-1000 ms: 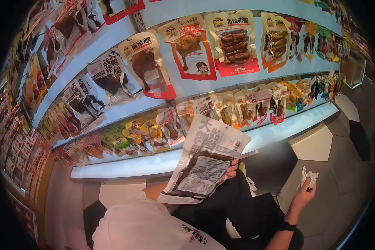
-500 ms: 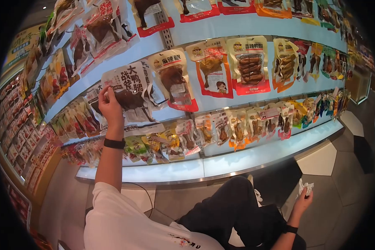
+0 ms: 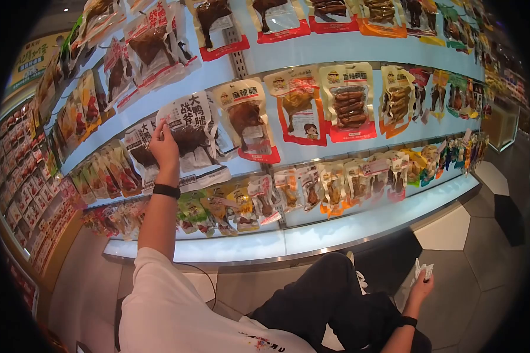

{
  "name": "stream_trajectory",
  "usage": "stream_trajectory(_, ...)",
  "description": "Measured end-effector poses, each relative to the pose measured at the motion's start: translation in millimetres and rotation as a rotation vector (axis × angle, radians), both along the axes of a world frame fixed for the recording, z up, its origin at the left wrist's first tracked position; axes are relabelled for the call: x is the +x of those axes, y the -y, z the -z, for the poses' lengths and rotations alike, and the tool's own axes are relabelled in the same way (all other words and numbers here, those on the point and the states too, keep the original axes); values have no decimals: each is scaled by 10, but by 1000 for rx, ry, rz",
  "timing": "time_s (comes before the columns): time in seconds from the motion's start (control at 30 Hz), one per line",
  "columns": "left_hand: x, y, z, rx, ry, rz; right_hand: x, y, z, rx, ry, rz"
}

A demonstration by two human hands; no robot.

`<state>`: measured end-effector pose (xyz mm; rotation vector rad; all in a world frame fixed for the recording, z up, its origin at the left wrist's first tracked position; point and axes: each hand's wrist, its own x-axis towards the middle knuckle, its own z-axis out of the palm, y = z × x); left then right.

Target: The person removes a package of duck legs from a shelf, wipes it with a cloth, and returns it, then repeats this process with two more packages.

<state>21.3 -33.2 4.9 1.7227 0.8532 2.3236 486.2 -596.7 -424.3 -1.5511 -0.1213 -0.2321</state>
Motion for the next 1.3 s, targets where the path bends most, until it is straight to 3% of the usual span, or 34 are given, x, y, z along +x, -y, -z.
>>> stream_trajectory(0.27, -18, -99, 68, -51, -17, 38, 3, 1, 9, 32, -58, -70)
stream_trajectory(0.63, 169, -301, 109, -127, -60, -159, 12, -31, 84, 36, -13, -39)
stream_trajectory(0.73, 256, -215, 119, -241, -92, -279, -21, -31, 36, 68, -39, -49)
stream_trajectory(0.83, 410, 99, 193, 33, -155, -536, -11, -28, 48, 73, -58, -59)
stream_trajectory(0.97, 506, 511, 156, 180, -386, -406, -15, -35, 83, 43, -52, -80)
stream_trajectory(1.1, 517, 203, 246, 58, -466, -325, -7, -79, 114, 55, -44, -94)
stream_trajectory(1.3, 563, 160, 240, -51, -490, -375, -8, -38, 75, 82, -63, -75)
